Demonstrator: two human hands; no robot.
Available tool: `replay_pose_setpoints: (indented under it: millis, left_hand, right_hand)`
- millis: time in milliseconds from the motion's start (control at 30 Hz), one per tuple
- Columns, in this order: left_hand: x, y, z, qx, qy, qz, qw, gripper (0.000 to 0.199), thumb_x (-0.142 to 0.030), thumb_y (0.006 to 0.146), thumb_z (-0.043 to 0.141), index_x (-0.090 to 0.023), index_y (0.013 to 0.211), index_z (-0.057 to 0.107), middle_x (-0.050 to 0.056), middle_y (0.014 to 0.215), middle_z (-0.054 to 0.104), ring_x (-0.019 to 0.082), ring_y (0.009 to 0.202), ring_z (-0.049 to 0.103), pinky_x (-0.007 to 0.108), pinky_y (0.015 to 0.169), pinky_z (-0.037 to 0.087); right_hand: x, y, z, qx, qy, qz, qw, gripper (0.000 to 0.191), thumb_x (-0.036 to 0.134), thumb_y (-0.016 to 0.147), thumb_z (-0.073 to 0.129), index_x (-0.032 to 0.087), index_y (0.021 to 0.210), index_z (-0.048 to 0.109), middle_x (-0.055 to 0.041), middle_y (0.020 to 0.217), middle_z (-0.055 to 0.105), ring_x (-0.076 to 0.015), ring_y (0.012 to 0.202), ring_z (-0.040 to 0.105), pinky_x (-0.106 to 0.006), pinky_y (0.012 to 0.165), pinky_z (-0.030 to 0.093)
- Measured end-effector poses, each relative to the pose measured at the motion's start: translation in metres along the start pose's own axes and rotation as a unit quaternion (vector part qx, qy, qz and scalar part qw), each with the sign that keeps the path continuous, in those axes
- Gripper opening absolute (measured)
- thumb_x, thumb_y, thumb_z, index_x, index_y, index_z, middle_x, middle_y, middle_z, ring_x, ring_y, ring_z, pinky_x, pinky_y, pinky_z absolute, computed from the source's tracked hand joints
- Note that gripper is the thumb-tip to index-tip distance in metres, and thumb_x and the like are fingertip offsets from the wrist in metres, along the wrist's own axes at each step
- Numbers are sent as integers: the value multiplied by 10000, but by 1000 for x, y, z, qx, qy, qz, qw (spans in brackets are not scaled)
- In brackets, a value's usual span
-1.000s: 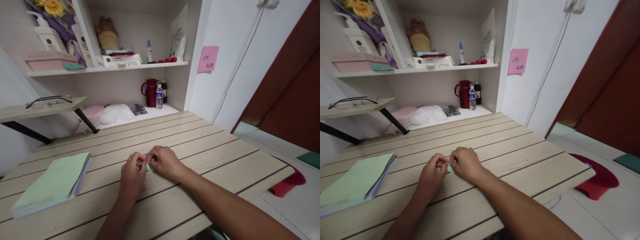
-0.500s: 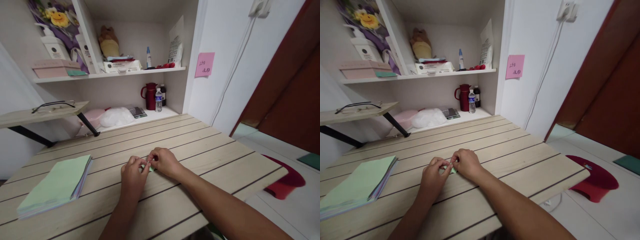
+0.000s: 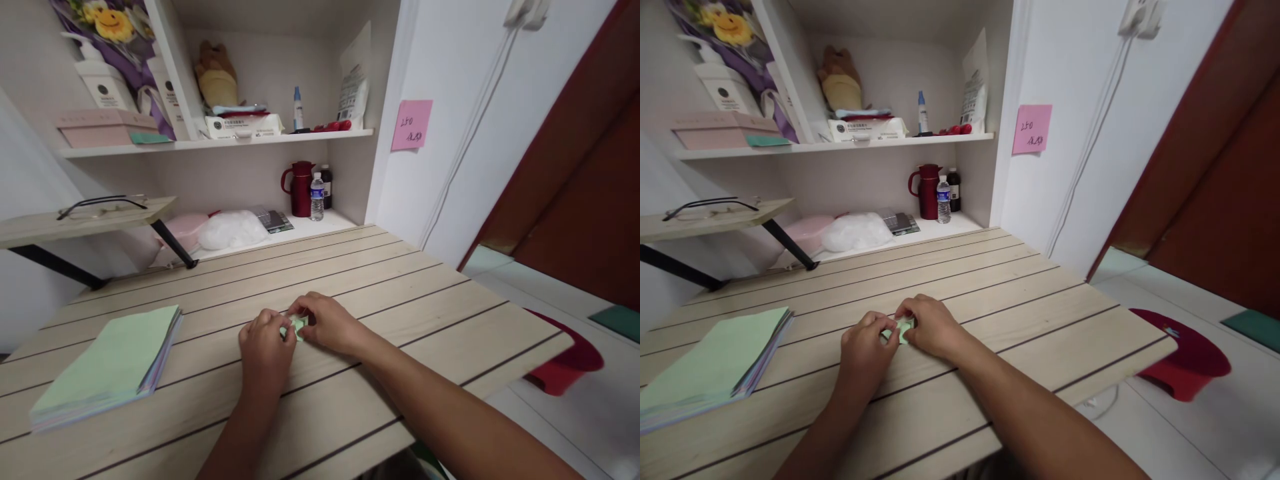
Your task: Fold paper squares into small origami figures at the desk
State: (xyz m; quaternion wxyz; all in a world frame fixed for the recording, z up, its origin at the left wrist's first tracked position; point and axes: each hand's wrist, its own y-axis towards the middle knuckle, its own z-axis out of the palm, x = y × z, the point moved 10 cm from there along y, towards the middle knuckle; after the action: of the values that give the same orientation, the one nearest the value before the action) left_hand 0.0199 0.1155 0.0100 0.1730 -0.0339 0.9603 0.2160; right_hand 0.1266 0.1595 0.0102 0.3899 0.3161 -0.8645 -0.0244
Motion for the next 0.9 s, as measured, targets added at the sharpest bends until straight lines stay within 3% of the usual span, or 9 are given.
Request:
replay_pose_setpoints:
  millis: [133,267,633,900]
  left_hand:
    - [-1,-1,-2,-1,8,3,1000,118,-185,803,574,-224,792,684,32,911,681,220,894,640,379,839,391]
    - [1,-1,0,13,-4,-4,1000,115,-173,803,583,-221,808,687,33,924,681,223,906,642,379,840,393]
    - [-6,-3,0,26,-30,13,999,124,-169,839,594,-223,809,702,22,961,683,203,957,635,393,922,373]
    - [2,-3,6,77,15,-27,997,98,-220,798,648,-231,869,715,49,1063,687,265,1053,603,409,880,405]
  right_hand:
    - [-4,0,-5,-8,-1,21,1000,196,59,706,616,203,835,647,17,793,634,-121,696,541,-220,623,368]
    - [-3,0,-6,-7,-31,32,999,168,73,721,586,215,794,637,33,736,638,-121,671,536,-225,605,331]
    - [3,-2,2,34,-146,44,988,149,199,801,577,275,906,651,11,951,653,-154,833,576,-249,602,273]
    - [2,-3,7,70,-190,51,978,149,264,854,559,281,947,674,-10,1022,645,-175,868,594,-260,611,310]
